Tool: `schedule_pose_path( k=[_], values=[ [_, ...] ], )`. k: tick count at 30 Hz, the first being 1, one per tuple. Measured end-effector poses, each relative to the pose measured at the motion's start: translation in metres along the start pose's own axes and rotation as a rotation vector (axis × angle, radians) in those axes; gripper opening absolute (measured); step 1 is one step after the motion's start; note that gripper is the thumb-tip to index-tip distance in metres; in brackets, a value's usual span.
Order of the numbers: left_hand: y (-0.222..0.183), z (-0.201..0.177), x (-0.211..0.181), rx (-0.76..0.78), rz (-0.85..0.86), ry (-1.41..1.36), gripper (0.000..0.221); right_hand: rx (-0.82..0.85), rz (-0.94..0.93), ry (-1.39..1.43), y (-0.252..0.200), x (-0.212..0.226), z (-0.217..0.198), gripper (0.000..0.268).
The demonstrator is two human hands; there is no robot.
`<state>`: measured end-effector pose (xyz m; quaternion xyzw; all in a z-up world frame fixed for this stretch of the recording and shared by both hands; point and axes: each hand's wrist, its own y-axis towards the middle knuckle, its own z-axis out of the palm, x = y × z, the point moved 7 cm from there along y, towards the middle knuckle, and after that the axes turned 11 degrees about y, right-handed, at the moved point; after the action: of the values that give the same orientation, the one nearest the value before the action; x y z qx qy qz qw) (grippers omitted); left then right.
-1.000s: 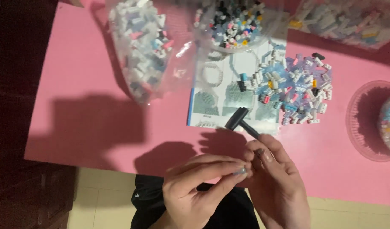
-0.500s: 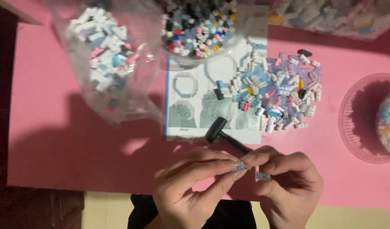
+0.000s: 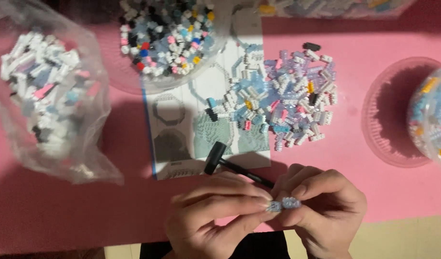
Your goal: Assembling a miniature building block model using hands and a small plastic hammer.
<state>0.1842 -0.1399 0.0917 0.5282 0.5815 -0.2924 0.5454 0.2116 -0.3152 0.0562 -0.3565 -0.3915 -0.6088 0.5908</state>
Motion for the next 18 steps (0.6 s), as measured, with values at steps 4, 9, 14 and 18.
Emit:
schedule_pose_path(
  k=[4,9,14,18],
  values=[
    [-0.008,0.0,-0.001,-0.068,-0.005,-0.124,0.017,0.102,-0.034,-0.007,-0.002,0.011,0.007,0.03],
    [-0.014,-0.011,-0.001,0.009,0.12,-0.142,0.013,0.206,-0.101,-0.03,-0.007,0.019,0.019,0.028],
    [-0.018,-0.024,-0.001,0.06,0.108,-0.212,0.006,0.257,-0.15,-0.077,-0.013,0.019,0.035,0.03],
    [-0.015,-0.03,-0.002,-0.009,0.112,-0.3,0.004,0.309,-0.162,-0.127,-0.017,0.02,0.043,0.03]
  ],
)
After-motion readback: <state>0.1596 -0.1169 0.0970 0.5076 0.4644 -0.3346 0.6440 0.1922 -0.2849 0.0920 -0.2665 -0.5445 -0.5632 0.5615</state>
